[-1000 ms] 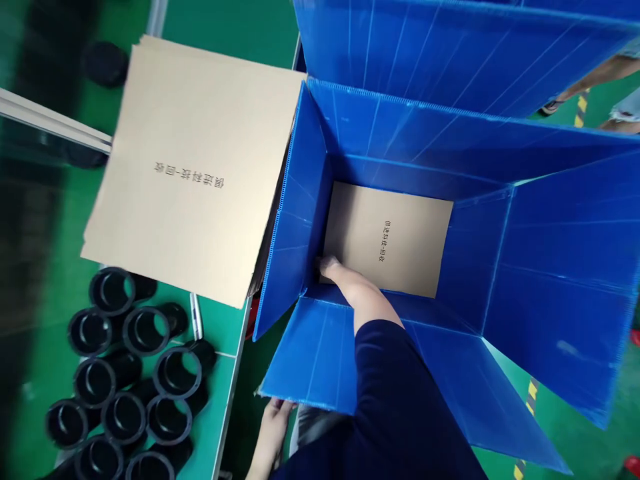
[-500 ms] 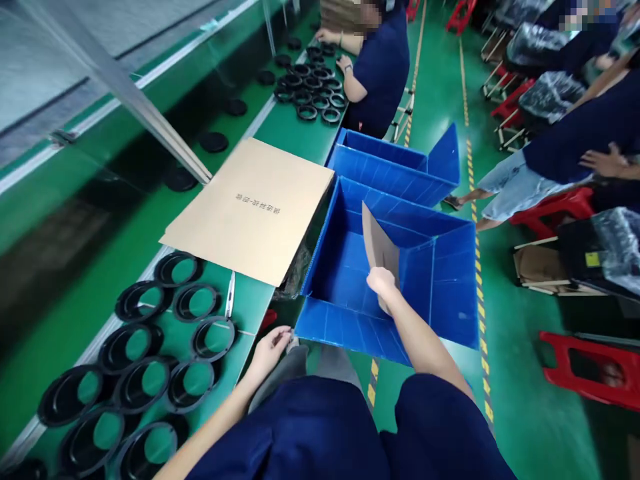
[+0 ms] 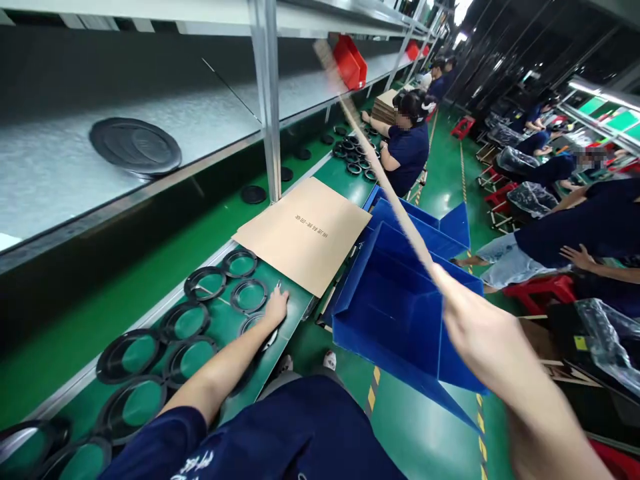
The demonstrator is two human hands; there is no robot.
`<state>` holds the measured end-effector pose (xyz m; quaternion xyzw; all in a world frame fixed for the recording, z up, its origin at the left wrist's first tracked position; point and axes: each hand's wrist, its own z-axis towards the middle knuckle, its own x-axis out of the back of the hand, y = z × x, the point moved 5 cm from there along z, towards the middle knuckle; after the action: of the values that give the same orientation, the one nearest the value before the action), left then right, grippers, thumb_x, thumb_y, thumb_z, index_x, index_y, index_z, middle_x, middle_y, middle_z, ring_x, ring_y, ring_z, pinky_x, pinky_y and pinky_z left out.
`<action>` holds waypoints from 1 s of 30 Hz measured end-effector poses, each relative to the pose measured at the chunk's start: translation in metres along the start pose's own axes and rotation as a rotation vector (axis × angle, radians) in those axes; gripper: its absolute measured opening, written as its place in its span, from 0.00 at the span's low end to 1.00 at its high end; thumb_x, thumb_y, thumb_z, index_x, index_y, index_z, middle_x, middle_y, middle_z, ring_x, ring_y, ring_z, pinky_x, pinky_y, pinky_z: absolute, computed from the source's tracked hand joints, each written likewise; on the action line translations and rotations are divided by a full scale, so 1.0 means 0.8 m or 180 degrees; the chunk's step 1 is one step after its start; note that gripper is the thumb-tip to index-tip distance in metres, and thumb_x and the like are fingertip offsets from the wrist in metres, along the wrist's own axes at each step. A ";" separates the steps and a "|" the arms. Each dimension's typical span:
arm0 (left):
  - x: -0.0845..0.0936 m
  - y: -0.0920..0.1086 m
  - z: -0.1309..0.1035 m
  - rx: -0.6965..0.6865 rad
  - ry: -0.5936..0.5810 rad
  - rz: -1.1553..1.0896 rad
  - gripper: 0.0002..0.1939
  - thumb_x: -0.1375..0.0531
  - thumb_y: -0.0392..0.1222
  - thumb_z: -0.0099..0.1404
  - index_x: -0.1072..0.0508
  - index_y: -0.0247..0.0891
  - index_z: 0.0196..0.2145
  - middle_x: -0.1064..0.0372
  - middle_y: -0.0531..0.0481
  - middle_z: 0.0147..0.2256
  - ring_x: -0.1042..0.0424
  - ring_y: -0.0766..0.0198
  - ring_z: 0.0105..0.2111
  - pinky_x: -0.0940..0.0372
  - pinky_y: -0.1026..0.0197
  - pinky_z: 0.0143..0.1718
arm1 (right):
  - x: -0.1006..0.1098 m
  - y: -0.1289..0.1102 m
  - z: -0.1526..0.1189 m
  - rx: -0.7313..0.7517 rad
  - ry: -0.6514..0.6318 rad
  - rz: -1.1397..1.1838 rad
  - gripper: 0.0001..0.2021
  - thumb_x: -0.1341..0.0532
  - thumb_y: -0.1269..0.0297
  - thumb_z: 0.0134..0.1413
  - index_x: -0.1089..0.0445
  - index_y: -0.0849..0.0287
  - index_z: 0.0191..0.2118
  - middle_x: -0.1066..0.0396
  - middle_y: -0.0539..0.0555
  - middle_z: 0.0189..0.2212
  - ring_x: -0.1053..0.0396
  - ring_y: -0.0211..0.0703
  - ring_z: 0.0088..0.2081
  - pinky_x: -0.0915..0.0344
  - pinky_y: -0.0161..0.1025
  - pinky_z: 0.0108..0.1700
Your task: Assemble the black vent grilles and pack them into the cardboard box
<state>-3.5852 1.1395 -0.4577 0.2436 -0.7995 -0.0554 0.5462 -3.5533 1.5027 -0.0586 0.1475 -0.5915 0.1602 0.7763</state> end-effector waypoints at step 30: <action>0.081 -0.007 -0.028 -0.0116 0.0547 -0.2048 0.10 0.39 0.40 0.59 0.34 0.40 0.39 0.26 0.50 0.36 0.23 0.61 0.36 0.29 0.62 0.37 | -0.435 -0.285 0.080 -0.2019 -0.2263 0.4217 0.24 0.55 0.52 0.75 0.24 0.60 0.44 0.23 0.53 0.31 0.25 0.40 0.33 0.27 0.37 0.40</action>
<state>-3.5816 1.1095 -0.3956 0.4776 -0.6314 -0.2186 0.5705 -3.5990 1.2439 -0.3877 -0.4177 -0.7842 0.3545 0.2912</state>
